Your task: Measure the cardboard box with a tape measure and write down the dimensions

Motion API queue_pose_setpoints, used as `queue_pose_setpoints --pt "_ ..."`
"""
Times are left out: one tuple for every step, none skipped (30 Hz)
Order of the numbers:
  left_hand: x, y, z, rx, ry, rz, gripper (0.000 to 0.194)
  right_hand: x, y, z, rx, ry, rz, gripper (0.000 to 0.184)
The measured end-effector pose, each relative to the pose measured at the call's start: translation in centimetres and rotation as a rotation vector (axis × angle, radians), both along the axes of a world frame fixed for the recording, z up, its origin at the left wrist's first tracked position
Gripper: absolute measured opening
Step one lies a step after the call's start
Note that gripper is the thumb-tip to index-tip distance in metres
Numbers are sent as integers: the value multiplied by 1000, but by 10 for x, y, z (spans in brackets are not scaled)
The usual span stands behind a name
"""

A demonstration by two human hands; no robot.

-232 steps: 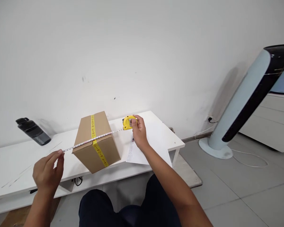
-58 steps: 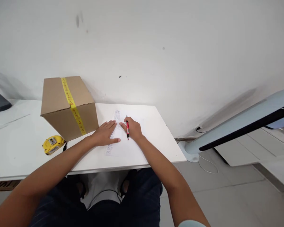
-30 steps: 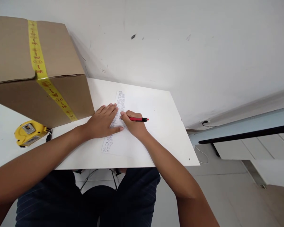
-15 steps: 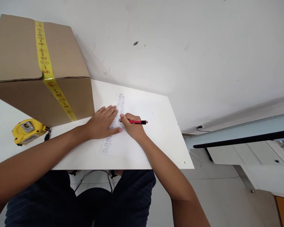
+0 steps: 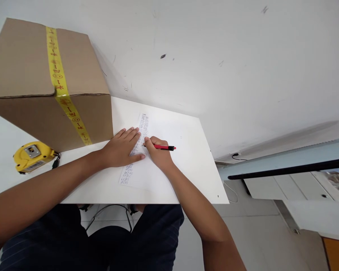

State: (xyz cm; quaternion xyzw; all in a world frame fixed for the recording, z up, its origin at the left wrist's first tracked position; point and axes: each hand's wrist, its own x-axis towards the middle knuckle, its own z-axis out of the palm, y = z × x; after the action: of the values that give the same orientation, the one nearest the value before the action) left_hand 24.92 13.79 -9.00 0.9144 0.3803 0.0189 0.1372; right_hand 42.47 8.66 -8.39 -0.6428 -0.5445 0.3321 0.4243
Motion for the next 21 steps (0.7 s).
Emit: queue_pose_setpoints --pt "0 0 1 4 2 1 96 0 0 0 -5 -1 -4 42" --pt "0 -1 2 9 0 1 96 0 -1 1 -10 -2 -3 42" --pt "0 -1 2 14 -2 1 95 0 -1 1 -11 -2 -1 41" --pt "0 -1 3 17 0 2 95 0 -1 1 -8 -1 -2 41" --pt "0 -1 3 16 5 2 95 0 -1 1 1 0 -8 42" --pt "0 -1 2 15 9 2 95 0 -1 1 11 -1 -16 42" --pt "0 -1 2 16 12 2 95 0 -1 1 19 -4 -25 43" --pt "0 -1 2 17 13 3 95 0 -1 1 21 -8 -29 43" --pt "0 -1 2 20 12 4 95 0 -1 1 18 -13 -30 43" --pt "0 -1 2 21 11 4 94 -1 -1 1 12 -16 -28 42" --pt "0 -1 2 22 11 5 94 -1 -1 1 6 -17 -28 41" --pt "0 -1 2 21 11 5 94 -1 -1 1 2 -14 -32 40" --pt "0 -1 2 19 12 5 95 -1 -1 2 1 -9 -40 39" --pt "0 -1 2 18 12 6 95 -1 0 2 0 -4 -48 39" --pt "0 -1 2 17 12 6 95 -1 0 2 -2 -1 -51 38" --pt "0 -1 2 18 11 7 95 0 0 2 -5 0 -47 38" --pt "0 -1 3 18 12 7 95 0 0 3 -9 0 -37 38" --pt "0 -1 3 18 14 7 95 0 0 3 -14 0 -25 38" --pt "0 -1 3 16 19 7 95 1 0 3 -17 0 -16 38" --pt "0 -1 4 13 23 6 95 1 0 3 -18 1 -13 39" --pt "0 -2 4 10 27 5 95 1 0 3 -17 2 -15 39"
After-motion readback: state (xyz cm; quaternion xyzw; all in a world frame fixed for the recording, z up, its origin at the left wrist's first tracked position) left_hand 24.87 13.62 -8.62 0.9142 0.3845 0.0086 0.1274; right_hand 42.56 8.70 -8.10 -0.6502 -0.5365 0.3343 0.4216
